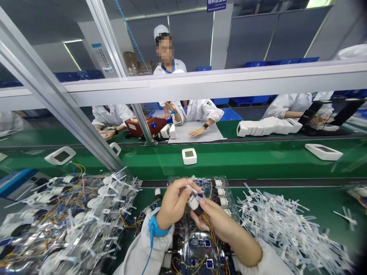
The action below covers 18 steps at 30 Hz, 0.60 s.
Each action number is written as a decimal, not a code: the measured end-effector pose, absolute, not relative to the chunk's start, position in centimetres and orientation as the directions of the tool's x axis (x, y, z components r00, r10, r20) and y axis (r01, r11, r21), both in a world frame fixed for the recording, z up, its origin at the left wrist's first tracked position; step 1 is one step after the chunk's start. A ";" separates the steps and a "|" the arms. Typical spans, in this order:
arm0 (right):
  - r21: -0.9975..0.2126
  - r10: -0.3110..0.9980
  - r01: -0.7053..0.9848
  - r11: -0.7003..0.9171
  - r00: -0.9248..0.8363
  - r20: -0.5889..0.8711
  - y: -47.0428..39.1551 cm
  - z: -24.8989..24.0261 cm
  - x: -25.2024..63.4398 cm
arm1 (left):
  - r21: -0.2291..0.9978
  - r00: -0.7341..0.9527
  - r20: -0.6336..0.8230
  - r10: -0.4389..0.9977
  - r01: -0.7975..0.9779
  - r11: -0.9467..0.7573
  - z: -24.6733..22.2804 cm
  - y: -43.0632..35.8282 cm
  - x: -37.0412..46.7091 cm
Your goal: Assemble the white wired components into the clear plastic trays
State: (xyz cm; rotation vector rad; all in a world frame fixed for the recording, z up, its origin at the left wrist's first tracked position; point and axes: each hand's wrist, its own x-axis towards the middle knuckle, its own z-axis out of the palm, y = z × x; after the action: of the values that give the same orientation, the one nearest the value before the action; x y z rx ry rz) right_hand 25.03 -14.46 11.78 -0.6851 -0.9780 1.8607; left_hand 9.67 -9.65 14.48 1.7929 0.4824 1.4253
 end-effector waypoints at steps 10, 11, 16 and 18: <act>-0.983 0.924 -0.178 -0.033 -0.381 0.038 -14.2 12.1 26.1 | 0.656 0.581 0.482 0.656 0.257 -0.710 17.6 -8.6 8.7; -0.983 0.925 -0.183 -0.035 -0.378 0.037 -14.2 12.2 26.1 | 0.639 0.631 0.445 0.636 0.273 -0.719 17.7 -8.7 8.8; -0.957 0.908 -0.272 -0.098 -0.418 0.026 -13.3 11.9 26.0 | 0.524 0.705 0.457 0.542 0.279 -0.805 17.3 -8.7 8.3; -0.912 0.848 -0.356 -0.203 -0.529 0.018 -12.3 10.9 25.5 | 0.487 0.717 0.497 0.489 0.237 -0.841 16.6 -8.1 8.0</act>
State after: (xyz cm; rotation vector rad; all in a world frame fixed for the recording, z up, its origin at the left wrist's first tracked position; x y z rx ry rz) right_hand 25.52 -12.26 10.93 -0.6469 -1.2048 1.8415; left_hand 8.04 -8.08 16.56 2.5322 0.5611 0.8916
